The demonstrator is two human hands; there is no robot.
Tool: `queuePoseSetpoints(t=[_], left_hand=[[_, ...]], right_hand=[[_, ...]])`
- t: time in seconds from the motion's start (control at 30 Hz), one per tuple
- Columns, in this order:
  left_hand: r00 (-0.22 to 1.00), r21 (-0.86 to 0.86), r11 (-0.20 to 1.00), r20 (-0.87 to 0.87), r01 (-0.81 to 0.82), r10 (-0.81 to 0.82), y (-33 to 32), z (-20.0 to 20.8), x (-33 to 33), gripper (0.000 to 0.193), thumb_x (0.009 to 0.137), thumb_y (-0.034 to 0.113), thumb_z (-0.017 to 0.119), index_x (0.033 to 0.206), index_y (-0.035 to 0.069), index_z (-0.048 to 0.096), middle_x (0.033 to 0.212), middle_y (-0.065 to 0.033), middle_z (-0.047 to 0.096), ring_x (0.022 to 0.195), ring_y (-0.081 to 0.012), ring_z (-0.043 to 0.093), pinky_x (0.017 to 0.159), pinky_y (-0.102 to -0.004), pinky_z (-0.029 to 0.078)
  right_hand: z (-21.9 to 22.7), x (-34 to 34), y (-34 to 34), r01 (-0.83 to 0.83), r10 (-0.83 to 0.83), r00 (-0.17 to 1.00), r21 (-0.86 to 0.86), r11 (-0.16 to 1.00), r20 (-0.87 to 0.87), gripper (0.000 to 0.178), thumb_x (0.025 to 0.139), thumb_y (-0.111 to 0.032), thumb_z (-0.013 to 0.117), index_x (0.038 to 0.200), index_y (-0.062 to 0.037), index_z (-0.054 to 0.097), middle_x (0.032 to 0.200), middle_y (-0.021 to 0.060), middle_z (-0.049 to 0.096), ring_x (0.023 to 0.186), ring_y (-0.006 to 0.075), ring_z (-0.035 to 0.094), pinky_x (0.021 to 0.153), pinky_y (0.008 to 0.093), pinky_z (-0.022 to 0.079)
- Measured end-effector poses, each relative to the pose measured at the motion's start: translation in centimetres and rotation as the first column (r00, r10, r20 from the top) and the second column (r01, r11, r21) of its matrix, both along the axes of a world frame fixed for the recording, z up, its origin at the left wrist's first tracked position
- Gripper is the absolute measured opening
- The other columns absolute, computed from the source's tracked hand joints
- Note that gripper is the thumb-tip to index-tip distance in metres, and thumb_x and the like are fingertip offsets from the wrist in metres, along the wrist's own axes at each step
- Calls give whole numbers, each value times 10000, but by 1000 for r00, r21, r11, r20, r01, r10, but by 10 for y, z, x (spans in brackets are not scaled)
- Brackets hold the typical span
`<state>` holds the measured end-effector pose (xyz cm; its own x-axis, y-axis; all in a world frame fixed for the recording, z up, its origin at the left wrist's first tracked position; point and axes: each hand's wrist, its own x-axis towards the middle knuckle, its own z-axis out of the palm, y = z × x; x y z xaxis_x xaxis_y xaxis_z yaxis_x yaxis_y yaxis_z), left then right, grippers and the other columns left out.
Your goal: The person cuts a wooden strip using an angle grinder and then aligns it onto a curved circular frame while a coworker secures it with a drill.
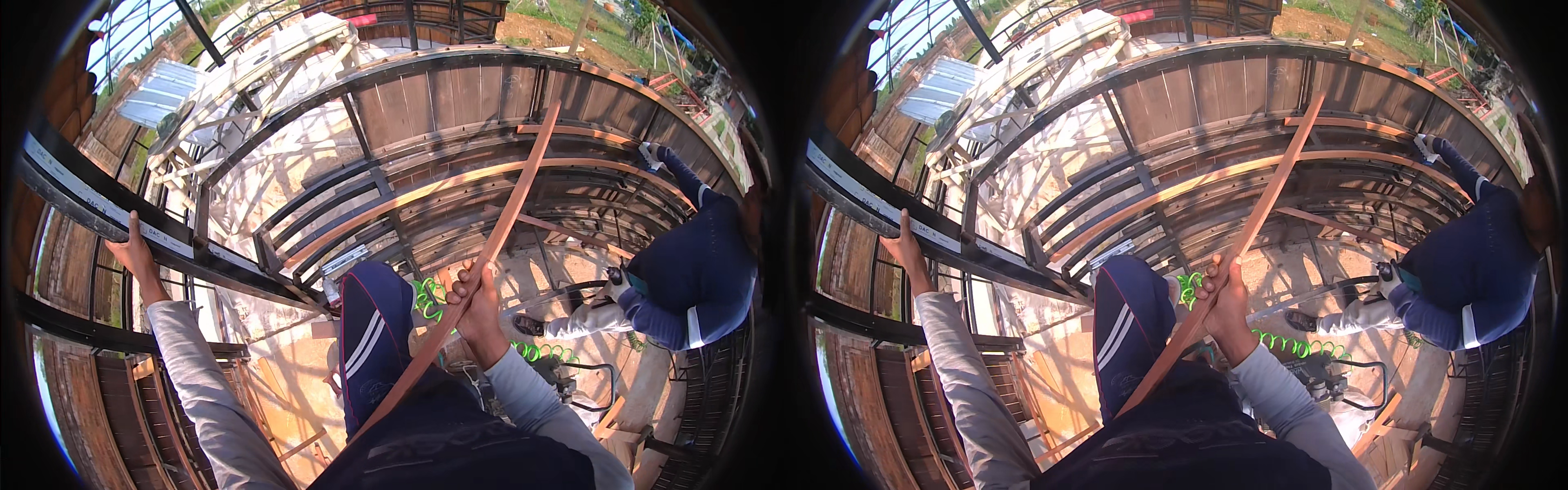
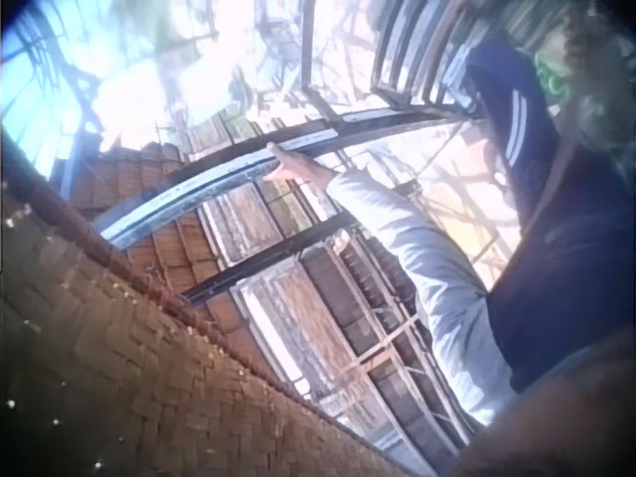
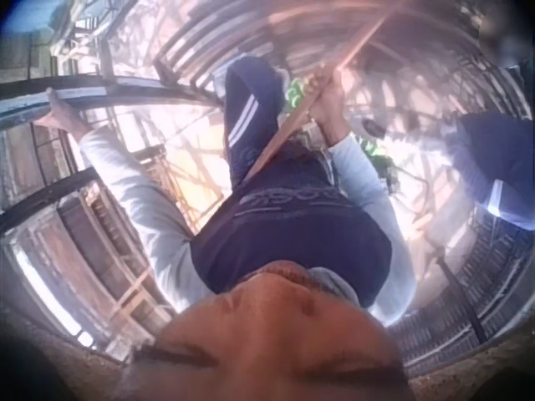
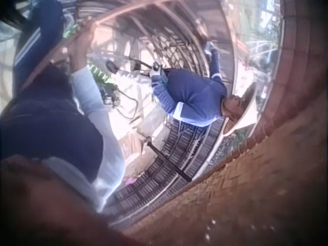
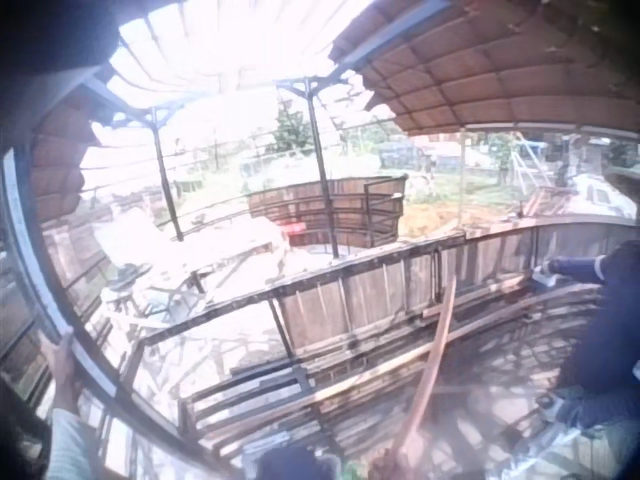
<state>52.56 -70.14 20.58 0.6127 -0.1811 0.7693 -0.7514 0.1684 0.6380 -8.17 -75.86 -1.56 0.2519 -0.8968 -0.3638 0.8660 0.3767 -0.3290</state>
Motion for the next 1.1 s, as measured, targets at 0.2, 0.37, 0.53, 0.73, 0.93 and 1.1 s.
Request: queuePoseSetpoints(t=[0.2, 0.37, 0.53, 0.73, 0.93, 1.1], left_hand=[[999, 0, 999, -25, 42, -42, -3, -8, -6, 621, 884, 223, 847, 1314, -40, 484, 1213, -150, 644, 1046, -217, 641, 941, -361, 515], [998, 55, 998, -54, -39, 42, 3, -7, 4, 650, 913, 222, 816, 1366, -65, 450, 1304, -184, 606, 1141, -247, 610, 1027, -388, 475], [995, 50, 999, -105, 2, 3, 10, -10, 0, 810, 928, 291, 801, 1485, -48, 322, 1399, -199, 526, 1220, -265, 567, 1060, -393, 461], [961, 312, 909, 77, -275, 264, 54, 12, -88, 898, 1005, 368, 685, 1635, -1, 162, 1639, -264, 300, 1501, -311, 335, 1226, -424, 248], [959, 562, 826, 252, -38, -127, 27, 22, -246, 904, 776, 429, 838, 1506, 45, 469, 1566, -197, 436, 1484, -379, 370, 1203, -502, 292], [856, 766, 614, 436, -191, -278, -76, -42, -256, 1074, 630, 677, 862, 1484, 134, 502, 1533, -193, 449, 1476, -417, 357, 1218, -615, 221]], right_hand=[[2, -12, 8, 25, -25, 999, -3, 1000, -41, 314, 1086, -463, 498, 1078, -152, 540, 883, -35, 507, 749, 102, 492, 676, 288, 483], [0, -23, -29, 126, -131, 989, -78, 989, -70, 341, 1063, -478, 536, 1053, -138, 549, 919, -23, 569, 769, 108, 554, 667, 289, 502], [4, -37, -100, 213, -218, 969, -50, 976, -117, 358, 1056, -470, 561, 992, -118, 576, 785, -26, 570, 651, 99, 525, 615, 275, 482], [17, -41, -204, 317, -334, 937, -159, 935, -98, 323, 1049, -425, 600, 919, -133, 550, 761, -35, 515, 689, 104, 517, 624, 270, 494], [16, -54, -330, 321, -325, 945, -297, 899, 38, 298, 1041, -349, 627, 904, -91, 569, 772, 8, 550, 691, 136, 562, 647, 288, 544], [39, -58, -417, 349, -347, 936, -279, 894, 61, 330, 1069, -363, 557, 942, -59, 540, 764, 32, 542, 705, 161, 589, 634, 313, 594]])
